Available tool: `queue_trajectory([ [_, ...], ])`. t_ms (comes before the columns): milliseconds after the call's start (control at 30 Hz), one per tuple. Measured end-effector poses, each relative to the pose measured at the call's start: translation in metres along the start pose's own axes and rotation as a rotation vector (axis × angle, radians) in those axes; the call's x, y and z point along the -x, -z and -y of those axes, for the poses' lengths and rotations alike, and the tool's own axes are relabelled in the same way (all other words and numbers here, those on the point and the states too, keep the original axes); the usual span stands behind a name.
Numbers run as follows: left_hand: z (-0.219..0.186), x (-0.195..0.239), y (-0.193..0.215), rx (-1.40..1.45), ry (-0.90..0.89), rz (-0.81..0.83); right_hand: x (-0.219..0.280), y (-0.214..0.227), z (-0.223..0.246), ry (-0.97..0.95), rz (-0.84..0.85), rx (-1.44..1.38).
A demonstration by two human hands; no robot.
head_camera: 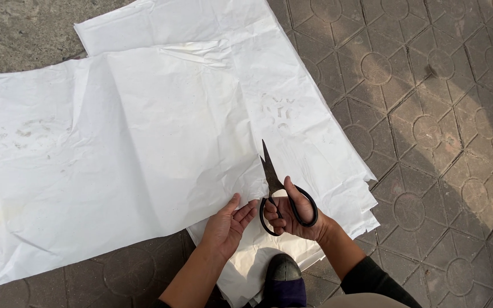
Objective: Cutting and folding large white plastic sheets using scissors on the ground
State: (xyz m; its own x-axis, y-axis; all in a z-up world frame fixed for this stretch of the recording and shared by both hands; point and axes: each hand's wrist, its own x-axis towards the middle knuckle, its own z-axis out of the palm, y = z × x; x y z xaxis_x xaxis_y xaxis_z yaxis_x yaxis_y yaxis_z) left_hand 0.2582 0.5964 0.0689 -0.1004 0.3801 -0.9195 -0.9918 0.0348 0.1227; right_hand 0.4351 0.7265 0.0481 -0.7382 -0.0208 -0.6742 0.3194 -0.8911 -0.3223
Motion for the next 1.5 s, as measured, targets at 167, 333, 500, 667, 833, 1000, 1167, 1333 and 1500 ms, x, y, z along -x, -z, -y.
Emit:
queue_trajectory([
  [167, 0.009, 0.005, 0.004, -0.094, -0.013, 0.008, -0.015, -0.017, -0.018, 0.103, -0.200, 0.003],
  [333, -0.001, 0.019, 0.010, -0.231, -0.007, 0.015, -0.014, -0.020, -0.029, 0.166, -0.217, -0.012],
  [500, -0.007, 0.037, 0.016, -0.397, 0.017, 0.041, -0.007, -0.034, -0.026, 0.103, -0.138, -0.145],
  [667, 0.001, 0.027, 0.025, -0.315, 0.026, -0.023, -0.020, -0.031, -0.041, 0.068, -0.261, -0.156],
  [833, 0.000, 0.031, 0.030, -0.295, 0.046, -0.036, -0.009, -0.023, -0.048, 0.059, -0.165, -0.210],
  [1000, 0.003, 0.033, 0.030, -0.335, 0.097, -0.019, 0.007, -0.023, -0.043, 0.013, -0.006, -0.467],
  [1167, 0.013, 0.026, 0.037, -0.382, 0.081, -0.027, -0.004, -0.013, -0.062, 0.050, -0.047, -0.552],
  [1333, 0.007, 0.044, 0.026, -0.450, 0.104, -0.084, 0.007, -0.024, -0.060, 0.094, -0.098, -0.517],
  [1500, 0.008, 0.052, 0.023, -0.521, 0.103, 0.001, 0.031, -0.012, -0.035, 0.133, 0.020, -0.178],
])
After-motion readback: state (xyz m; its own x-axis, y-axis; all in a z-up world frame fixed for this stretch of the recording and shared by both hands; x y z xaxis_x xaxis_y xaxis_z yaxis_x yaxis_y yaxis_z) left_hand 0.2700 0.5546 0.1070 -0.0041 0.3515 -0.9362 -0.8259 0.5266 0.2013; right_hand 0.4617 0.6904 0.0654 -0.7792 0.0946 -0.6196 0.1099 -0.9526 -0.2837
